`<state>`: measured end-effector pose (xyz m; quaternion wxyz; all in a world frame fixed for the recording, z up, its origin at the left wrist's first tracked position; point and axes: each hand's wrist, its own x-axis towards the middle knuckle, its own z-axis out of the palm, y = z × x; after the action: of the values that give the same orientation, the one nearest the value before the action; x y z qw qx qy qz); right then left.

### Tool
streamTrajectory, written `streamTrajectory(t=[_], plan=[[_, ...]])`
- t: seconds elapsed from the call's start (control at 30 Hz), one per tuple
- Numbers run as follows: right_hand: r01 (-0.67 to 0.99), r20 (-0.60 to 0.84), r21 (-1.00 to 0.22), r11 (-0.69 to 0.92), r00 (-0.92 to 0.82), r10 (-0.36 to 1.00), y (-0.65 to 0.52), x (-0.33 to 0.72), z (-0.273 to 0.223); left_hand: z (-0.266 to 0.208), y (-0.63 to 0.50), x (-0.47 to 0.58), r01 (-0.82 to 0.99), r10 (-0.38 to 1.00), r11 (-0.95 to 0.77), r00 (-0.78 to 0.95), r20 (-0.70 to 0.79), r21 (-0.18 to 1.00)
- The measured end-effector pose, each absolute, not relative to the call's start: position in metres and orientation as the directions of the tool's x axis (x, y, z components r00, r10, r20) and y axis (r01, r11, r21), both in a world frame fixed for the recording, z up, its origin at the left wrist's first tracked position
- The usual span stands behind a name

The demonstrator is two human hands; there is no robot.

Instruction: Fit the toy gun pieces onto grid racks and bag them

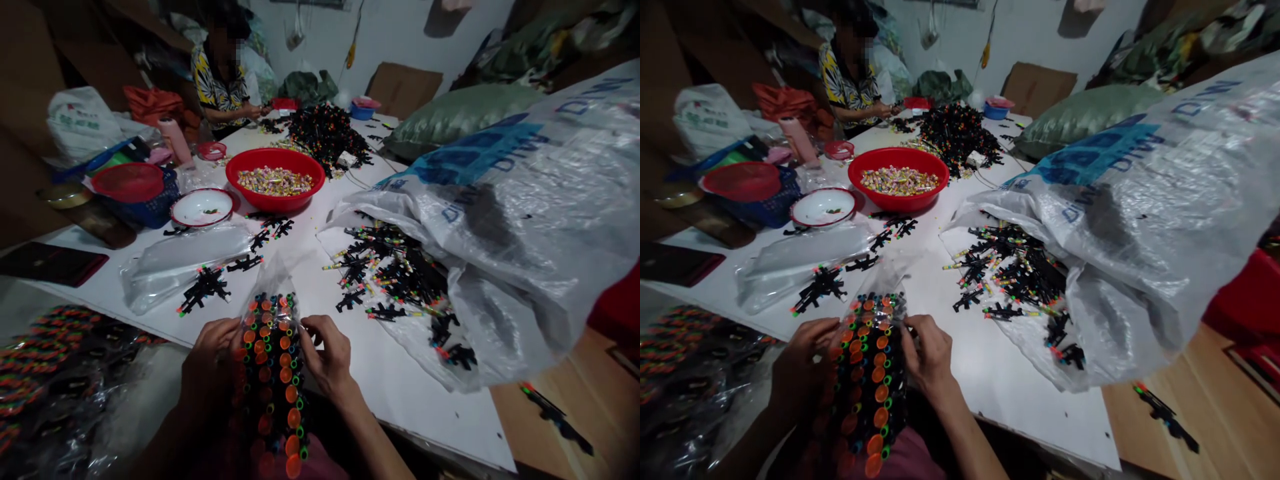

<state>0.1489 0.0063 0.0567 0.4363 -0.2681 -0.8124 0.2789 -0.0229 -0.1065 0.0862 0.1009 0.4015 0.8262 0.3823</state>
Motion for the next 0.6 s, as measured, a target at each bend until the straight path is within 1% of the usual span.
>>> streamTrajectory(t=[0.07,0.13,0.2,0.37,0.5,0.6], plan=[[0.155,0.568,-0.707,0.690,-0.458,0.684,0.005,0.146,0.062,0.089,-0.110,-0.024,0.635,0.770,0.348,-0.613,0.177,0.690],[0.137,0.560,-0.724,0.676,-0.457,0.691,0.003,0.145,0.067,0.090,-0.114,-0.027,0.671,0.813,0.309,-0.554,0.178,0.674],[0.127,0.567,-0.714,0.689,-0.474,0.674,0.000,0.146,0.073,0.091,-0.119,-0.029,0.678,0.833,0.289,-0.526,0.171,0.676],[0.090,0.560,-0.666,0.741,-0.596,0.576,-0.011,0.156,0.086,0.092,-0.135,-0.030,0.610,0.856,0.227,-0.497,0.143,0.759],[0.076,0.486,-0.697,0.713,-0.681,0.548,-0.018,0.172,0.092,0.090,-0.152,-0.030,0.563,0.903,0.173,-0.418,0.098,0.808],[0.090,0.361,-0.733,0.674,-0.789,0.497,-0.022,0.187,0.099,0.091,-0.164,-0.028,0.501,0.932,0.101,-0.349,0.094,0.860]])
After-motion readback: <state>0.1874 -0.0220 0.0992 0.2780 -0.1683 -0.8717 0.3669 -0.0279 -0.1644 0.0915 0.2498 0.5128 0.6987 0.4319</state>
